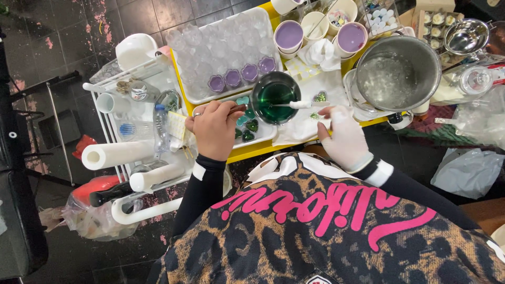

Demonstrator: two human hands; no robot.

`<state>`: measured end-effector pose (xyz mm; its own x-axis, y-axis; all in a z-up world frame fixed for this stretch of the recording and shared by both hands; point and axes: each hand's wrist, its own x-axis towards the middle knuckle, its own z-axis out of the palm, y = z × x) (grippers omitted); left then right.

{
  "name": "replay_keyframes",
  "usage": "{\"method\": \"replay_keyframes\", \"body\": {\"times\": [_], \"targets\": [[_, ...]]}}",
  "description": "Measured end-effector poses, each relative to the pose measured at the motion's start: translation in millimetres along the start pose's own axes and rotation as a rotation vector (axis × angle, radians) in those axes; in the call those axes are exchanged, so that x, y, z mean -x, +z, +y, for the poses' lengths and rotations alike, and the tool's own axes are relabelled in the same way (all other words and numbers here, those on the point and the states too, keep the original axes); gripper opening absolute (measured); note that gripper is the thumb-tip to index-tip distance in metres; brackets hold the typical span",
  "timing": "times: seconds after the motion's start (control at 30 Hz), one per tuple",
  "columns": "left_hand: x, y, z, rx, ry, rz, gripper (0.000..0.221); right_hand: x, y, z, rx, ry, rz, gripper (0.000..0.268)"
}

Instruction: Pouring colored liquid wax into various candle molds at a candle studio workstation.

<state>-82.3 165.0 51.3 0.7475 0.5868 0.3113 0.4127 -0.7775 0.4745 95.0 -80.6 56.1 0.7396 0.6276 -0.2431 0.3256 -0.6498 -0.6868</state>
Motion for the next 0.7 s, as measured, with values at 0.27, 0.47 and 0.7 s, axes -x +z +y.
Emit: {"method": "replay_keyframes", "body": {"times": [0.27,0.47,0.7], "targets": [[2,-9,-5,-0.079,-0.032,0.01,0.018,-52,64,64,0.744,-0.384,0.159,0.031],[11,-14,-9,-0.098,-0.029,0.017,0.019,-78,74,79,0.804,-0.288,0.114,0.032],[16,-15,-10,-0.077,-0.031,0.009,0.018,-86,72,73,0.787,-0.182,0.031,0.036]]}}
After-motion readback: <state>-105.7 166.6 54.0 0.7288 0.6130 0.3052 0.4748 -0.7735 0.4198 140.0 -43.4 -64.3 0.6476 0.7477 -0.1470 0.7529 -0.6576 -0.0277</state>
